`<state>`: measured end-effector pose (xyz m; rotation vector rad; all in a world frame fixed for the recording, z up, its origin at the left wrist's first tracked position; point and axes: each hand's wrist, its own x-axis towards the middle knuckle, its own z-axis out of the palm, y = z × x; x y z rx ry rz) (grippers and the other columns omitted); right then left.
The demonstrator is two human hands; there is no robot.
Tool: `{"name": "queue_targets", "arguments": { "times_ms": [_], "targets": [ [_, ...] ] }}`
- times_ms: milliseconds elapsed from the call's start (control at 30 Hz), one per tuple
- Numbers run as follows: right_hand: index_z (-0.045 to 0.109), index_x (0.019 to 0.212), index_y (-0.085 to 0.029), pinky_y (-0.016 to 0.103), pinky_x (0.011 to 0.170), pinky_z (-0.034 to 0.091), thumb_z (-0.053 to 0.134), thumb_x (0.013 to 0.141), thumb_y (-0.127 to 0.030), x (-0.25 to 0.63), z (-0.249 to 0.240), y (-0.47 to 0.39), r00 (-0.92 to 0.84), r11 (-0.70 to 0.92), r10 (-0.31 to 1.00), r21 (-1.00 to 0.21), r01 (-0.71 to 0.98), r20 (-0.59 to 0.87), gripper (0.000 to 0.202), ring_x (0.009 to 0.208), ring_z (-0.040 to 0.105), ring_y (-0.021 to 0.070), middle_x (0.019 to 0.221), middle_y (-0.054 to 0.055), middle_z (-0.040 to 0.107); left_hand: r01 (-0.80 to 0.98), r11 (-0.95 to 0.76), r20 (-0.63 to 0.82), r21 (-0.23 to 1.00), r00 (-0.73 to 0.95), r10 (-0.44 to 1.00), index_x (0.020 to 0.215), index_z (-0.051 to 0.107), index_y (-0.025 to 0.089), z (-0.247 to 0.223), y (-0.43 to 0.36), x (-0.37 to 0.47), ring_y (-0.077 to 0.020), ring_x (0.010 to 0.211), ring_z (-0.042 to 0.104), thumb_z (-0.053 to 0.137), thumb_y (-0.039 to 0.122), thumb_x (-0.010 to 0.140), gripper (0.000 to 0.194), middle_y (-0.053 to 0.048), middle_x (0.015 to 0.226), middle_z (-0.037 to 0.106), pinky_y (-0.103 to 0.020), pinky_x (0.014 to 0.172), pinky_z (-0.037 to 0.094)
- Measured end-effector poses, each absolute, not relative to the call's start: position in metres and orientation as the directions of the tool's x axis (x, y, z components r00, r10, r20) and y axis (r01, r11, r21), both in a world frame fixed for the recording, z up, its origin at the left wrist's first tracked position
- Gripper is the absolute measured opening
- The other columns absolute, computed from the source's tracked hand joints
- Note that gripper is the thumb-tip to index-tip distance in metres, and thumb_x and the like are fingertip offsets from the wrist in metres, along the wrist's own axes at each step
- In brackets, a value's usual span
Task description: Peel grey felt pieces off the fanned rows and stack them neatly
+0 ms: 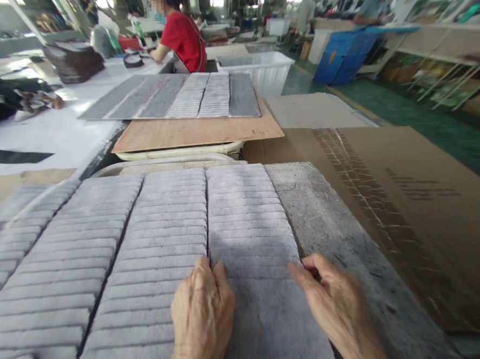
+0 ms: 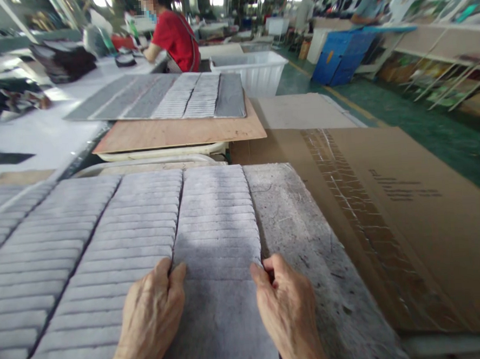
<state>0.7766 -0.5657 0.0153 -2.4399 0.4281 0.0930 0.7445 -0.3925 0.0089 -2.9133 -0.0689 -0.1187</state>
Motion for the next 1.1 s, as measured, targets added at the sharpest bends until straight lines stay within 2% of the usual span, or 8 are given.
{"name": "queue_targets", "arguments": {
  "times_ms": [233, 467, 633, 733, 800, 867, 1000, 1100],
  "targets": [
    [0.053, 0.054, -0.023, 0.027, 0.045, 0.03, 0.045, 0.062, -0.055, 0.774, 0.012, -0.567, 0.953, -0.737, -0.277, -0.609, -0.292, -0.121, 0.034, 0.038, 0.039, 0.0144, 0.037, -0.004, 0.038, 0.146, -0.98, -0.036, -0.131, 0.988, 0.152, 0.08, 0.065, 0.015, 0.02, -0.398, 0.75, -0.0162, 0.055, 0.059, 0.034, 0.006, 0.085, 0.034, -0.006, 0.07, 0.064, -0.026, 0.05, 0.039],
    [0.053, 0.053, -0.023, 0.025, 0.044, 0.029, 0.046, 0.068, -0.05, 0.774, 0.01, -0.568, 0.968, -0.748, -0.241, -0.622, -0.234, -0.075, 0.032, 0.037, 0.038, 0.0128, 0.037, -0.005, 0.036, 0.099, -0.988, 0.069, -0.116, 0.993, 0.091, 0.082, 0.065, 0.015, 0.012, -0.394, 0.746, -0.0159, 0.056, 0.058, 0.031, 0.007, 0.086, 0.035, -0.008, 0.075, 0.065, -0.027, 0.054, 0.042],
    [0.05, 0.054, -0.022, 0.025, 0.046, 0.028, 0.047, 0.07, -0.047, 0.774, 0.007, -0.568, 0.979, -0.791, -0.201, -0.587, -0.173, -0.017, 0.03, 0.039, 0.037, 0.0112, 0.039, -0.005, 0.037, 0.148, -0.988, 0.002, -0.043, 0.989, 0.148, 0.08, 0.061, 0.014, 0.022, -0.394, 0.746, -0.0153, 0.054, 0.054, 0.033, 0.018, 0.087, 0.029, -0.004, 0.063, 0.059, -0.025, 0.05, 0.037],
    [0.049, 0.057, -0.022, 0.025, 0.046, 0.028, 0.048, 0.07, -0.047, 0.774, 0.006, -0.568, 0.98, -0.816, -0.196, -0.551, -0.177, -0.025, 0.028, 0.039, 0.037, 0.0111, 0.04, -0.005, 0.038, 0.133, -0.991, -0.052, -0.02, 0.99, 0.133, 0.085, 0.062, 0.012, 0.03, -0.393, 0.74, -0.0185, 0.063, 0.059, 0.032, 0.021, 0.088, 0.032, -0.01, 0.076, 0.065, -0.028, 0.055, 0.04],
    [0.05, 0.058, -0.022, 0.026, 0.047, 0.028, 0.047, 0.071, -0.047, 0.774, 0.007, -0.567, 0.982, -0.829, -0.187, -0.533, -0.171, -0.024, 0.029, 0.04, 0.037, 0.0116, 0.04, -0.005, 0.039, 0.137, -0.988, -0.044, 0.071, 0.99, 0.134, 0.089, 0.062, 0.011, 0.034, -0.391, 0.735, -0.0211, 0.072, 0.062, 0.034, 0.02, 0.087, 0.029, -0.012, 0.087, 0.067, -0.03, 0.061, 0.043],
    [0.05, 0.059, -0.022, 0.026, 0.048, 0.028, 0.047, 0.071, -0.047, 0.774, 0.007, -0.566, 0.986, -0.848, -0.168, -0.511, -0.143, 0.003, 0.028, 0.043, 0.04, 0.0125, 0.042, -0.004, 0.041, 0.211, -0.952, -0.043, 0.221, 0.978, 0.206, 0.096, 0.06, 0.012, 0.039, -0.387, 0.729, -0.0217, 0.076, 0.063, 0.041, 0.021, 0.084, 0.024, -0.009, 0.086, 0.068, -0.031, 0.066, 0.045],
    [0.049, 0.059, -0.022, 0.028, 0.051, 0.027, 0.048, 0.069, -0.045, 0.776, 0.01, -0.566, 0.99, -0.895, -0.135, -0.434, -0.102, 0.044, 0.025, 0.048, 0.041, 0.0139, 0.046, -0.002, 0.042, 0.373, -0.816, -0.132, 0.442, 0.927, 0.352, 0.098, 0.059, 0.018, 0.048, -0.383, 0.716, -0.0176, 0.066, 0.064, 0.048, 0.022, 0.079, 0.023, -0.001, 0.072, 0.067, -0.029, 0.063, 0.046],
    [0.049, 0.058, -0.022, 0.028, 0.05, 0.027, 0.05, 0.068, -0.045, 0.779, 0.01, -0.568, 0.992, -0.896, -0.128, -0.432, -0.108, 0.018, 0.025, 0.046, 0.042, 0.014, 0.045, -0.003, 0.042, 0.378, -0.74, -0.088, 0.556, 0.912, 0.4, 0.1, 0.057, 0.023, 0.05, -0.388, 0.7, -0.0127, 0.06, 0.063, 0.05, 0.024, 0.079, 0.023, 0.003, 0.076, 0.068, -0.024, 0.058, 0.047]
  ]
}}
